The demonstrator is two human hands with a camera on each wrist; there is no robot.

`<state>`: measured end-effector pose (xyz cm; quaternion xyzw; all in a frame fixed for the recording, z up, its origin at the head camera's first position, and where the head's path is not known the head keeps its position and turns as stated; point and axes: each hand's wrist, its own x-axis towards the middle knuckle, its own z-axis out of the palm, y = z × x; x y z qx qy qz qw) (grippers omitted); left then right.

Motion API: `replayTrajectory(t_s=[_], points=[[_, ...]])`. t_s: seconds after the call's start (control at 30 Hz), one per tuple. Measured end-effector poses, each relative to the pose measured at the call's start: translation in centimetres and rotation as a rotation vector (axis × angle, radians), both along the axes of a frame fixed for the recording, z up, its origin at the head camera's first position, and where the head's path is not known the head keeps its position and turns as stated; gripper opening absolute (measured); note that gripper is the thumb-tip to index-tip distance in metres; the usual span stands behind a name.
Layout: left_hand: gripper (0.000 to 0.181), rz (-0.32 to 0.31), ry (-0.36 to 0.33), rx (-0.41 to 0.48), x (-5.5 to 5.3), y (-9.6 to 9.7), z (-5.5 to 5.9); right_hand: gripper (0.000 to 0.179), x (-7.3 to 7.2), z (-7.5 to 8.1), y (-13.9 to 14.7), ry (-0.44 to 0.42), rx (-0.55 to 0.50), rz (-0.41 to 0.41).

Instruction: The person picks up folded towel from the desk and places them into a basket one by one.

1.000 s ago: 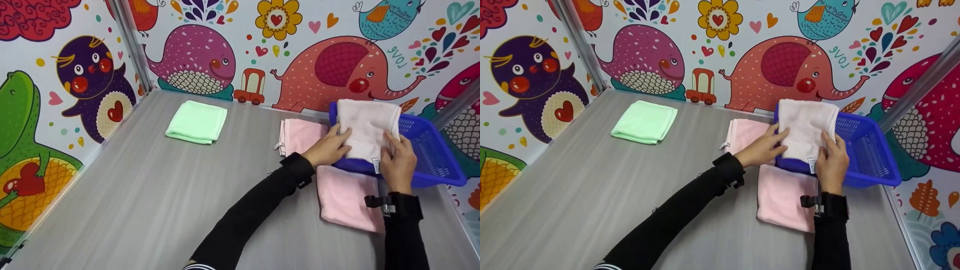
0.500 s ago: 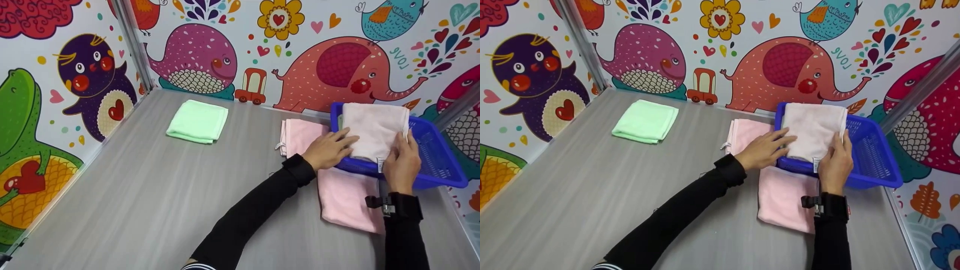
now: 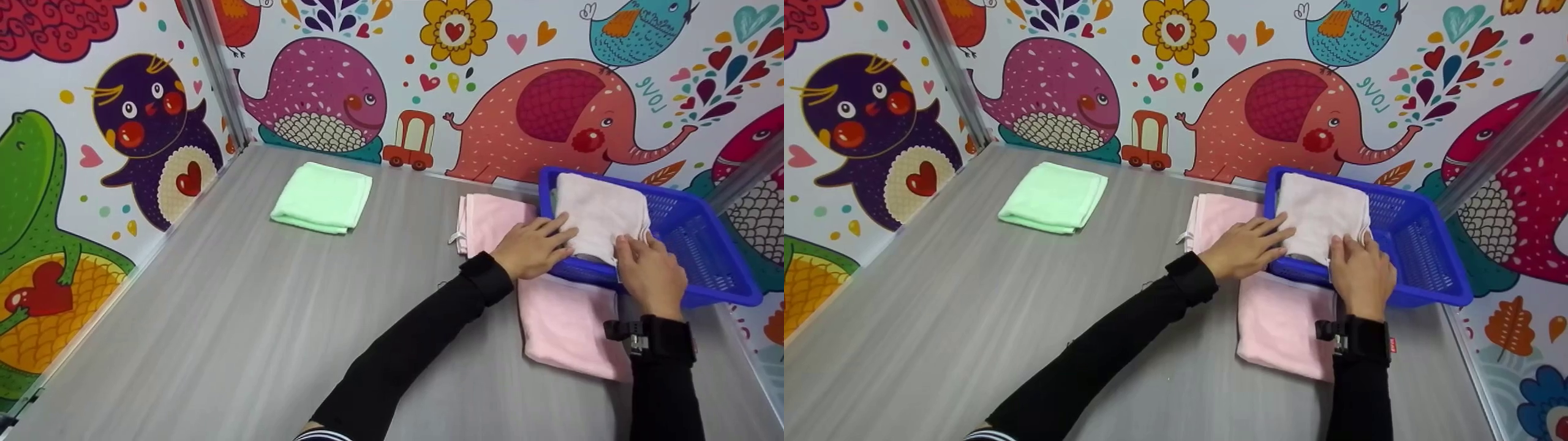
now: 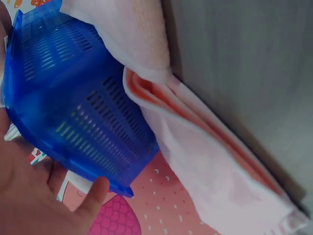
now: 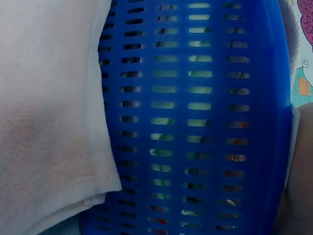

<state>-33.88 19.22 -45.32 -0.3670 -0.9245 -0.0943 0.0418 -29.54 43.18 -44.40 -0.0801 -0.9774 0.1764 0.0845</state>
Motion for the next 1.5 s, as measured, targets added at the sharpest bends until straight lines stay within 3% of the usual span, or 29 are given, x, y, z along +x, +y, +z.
replayTrajectory(t_s=[0.13, 0.23, 0.4, 0.5, 0.57, 0.67, 0.8, 1.03, 1.27, 1.5], points=[[0.058, -0.063, -0.090, 0.109, -0.9, -1.2, 0.0, 0.074, 0.2, 0.1, -0.2, 0.018, -0.028, 0.003], [0.062, -0.003, -0.098, 0.168, -1.9, -2.6, -0.1, 0.069, 0.3, 0.2, -0.5, 0.093, -0.052, 0.001], [0.072, 0.203, -0.057, 0.056, -3.0, -5.1, -1.1, 0.050, 0.4, 0.4, -1.7, 0.298, -0.077, 0.031], [0.075, 0.228, -0.106, -0.030, -2.8, -6.1, -2.0, 0.041, 0.3, 0.6, -2.9, 0.411, -0.105, 0.120], [0.075, 0.222, -0.143, -0.079, -2.4, -6.6, -2.6, 0.038, 0.2, 0.6, -3.9, 0.438, -0.119, 0.201], [0.072, 0.208, -0.158, -0.155, -1.8, -7.0, -3.0, 0.036, 0.0, 0.3, -5.0, 0.429, -0.119, 0.315], [0.062, 0.201, -0.130, -0.246, -1.7, -7.3, -2.9, 0.037, 0.0, -0.4, -5.5, 0.393, -0.105, 0.380], [0.057, 0.130, -0.141, -0.292, -1.3, -8.6, -2.5, 0.039, 0.1, -0.7, -5.4, 0.363, -0.112, 0.382], [0.058, 0.036, -0.139, -0.288, -0.3, -11.4, -2.7, 0.042, 0.2, -0.3, -4.7, 0.320, -0.104, 0.368], [0.063, 0.031, -0.165, -0.238, 2.0, -15.2, -3.1, 0.044, 0.2, -0.5, -4.6, 0.304, -0.098, 0.370]])
